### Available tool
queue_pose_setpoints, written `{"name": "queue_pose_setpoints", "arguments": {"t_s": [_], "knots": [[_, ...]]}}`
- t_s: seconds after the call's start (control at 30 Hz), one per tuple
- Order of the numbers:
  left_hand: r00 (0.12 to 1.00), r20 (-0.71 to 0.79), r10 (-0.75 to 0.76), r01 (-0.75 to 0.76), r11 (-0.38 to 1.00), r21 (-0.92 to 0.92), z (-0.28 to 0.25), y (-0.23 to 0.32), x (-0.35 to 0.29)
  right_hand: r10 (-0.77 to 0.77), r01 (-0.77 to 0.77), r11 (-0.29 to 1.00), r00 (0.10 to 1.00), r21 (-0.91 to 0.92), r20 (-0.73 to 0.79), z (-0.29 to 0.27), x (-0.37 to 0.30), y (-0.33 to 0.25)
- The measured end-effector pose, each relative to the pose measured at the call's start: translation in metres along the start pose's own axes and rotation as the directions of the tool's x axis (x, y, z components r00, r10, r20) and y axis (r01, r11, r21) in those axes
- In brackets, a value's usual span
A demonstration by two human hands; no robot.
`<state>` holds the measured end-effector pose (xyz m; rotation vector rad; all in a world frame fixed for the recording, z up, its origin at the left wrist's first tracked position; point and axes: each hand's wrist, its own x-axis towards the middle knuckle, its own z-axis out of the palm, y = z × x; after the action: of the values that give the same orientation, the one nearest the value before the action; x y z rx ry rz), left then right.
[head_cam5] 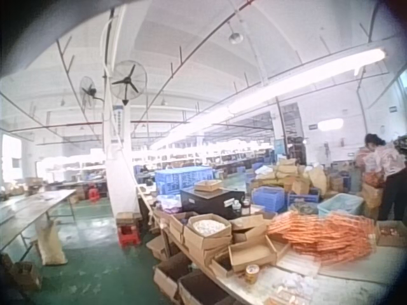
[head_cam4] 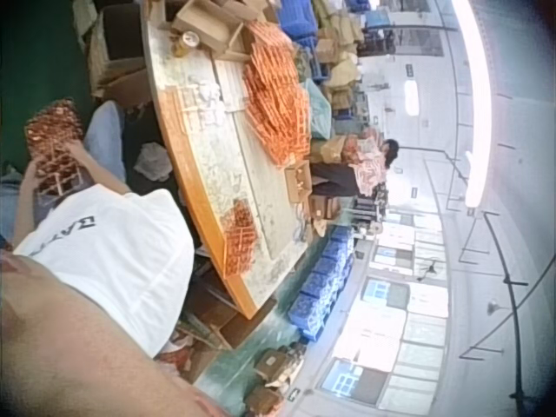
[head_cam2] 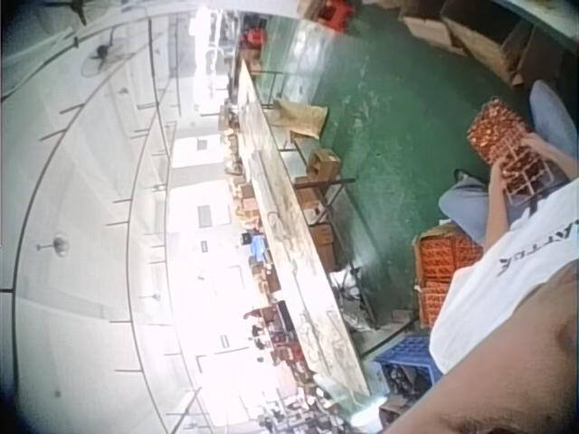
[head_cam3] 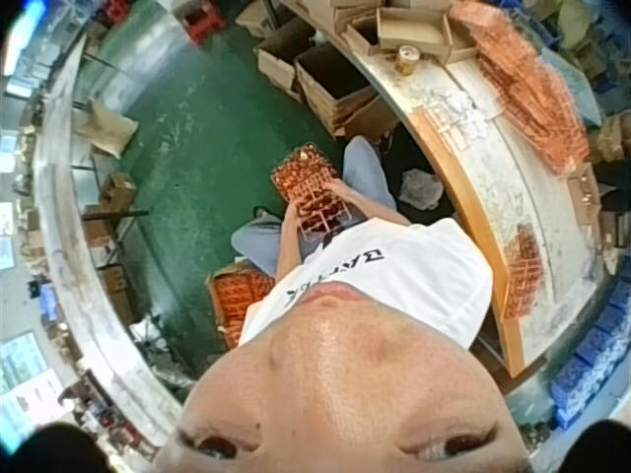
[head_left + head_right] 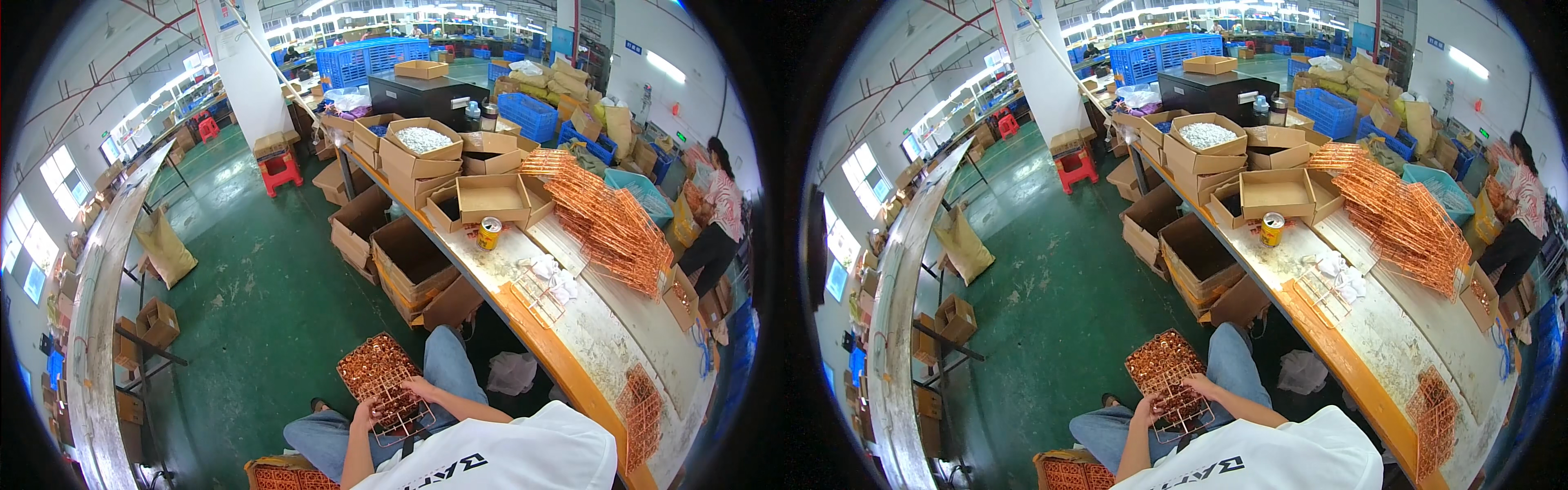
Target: The person picks up a metal frame and fills its circular slots with copper-colored components by hand, working over a bin of the components.
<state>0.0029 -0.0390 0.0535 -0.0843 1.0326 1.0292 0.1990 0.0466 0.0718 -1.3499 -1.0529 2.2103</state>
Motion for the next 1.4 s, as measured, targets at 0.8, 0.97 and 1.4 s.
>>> {"name": "queue_pose_setpoints", "arguments": {"t_s": [0.8,0.97,1.4], "knots": [[0.993,-0.114,-0.007,0.032,0.976,0.216,0.018,0.003,0.006,0.047,-0.047,0.999,0.999,0.005,-0.018,-0.006,-0.003,-0.007],[0.972,-0.198,0.124,-0.051,0.939,0.341,0.020,-0.003,0.028,0.056,-0.032,0.988,0.986,0.154,-0.155,-0.008,0.000,0.003],[0.871,-0.463,-0.166,0.399,0.789,0.467,0.062,0.024,0.047,0.240,-0.218,0.958,0.965,0.186,-0.105,-0.035,0.013,-0.039]]}}
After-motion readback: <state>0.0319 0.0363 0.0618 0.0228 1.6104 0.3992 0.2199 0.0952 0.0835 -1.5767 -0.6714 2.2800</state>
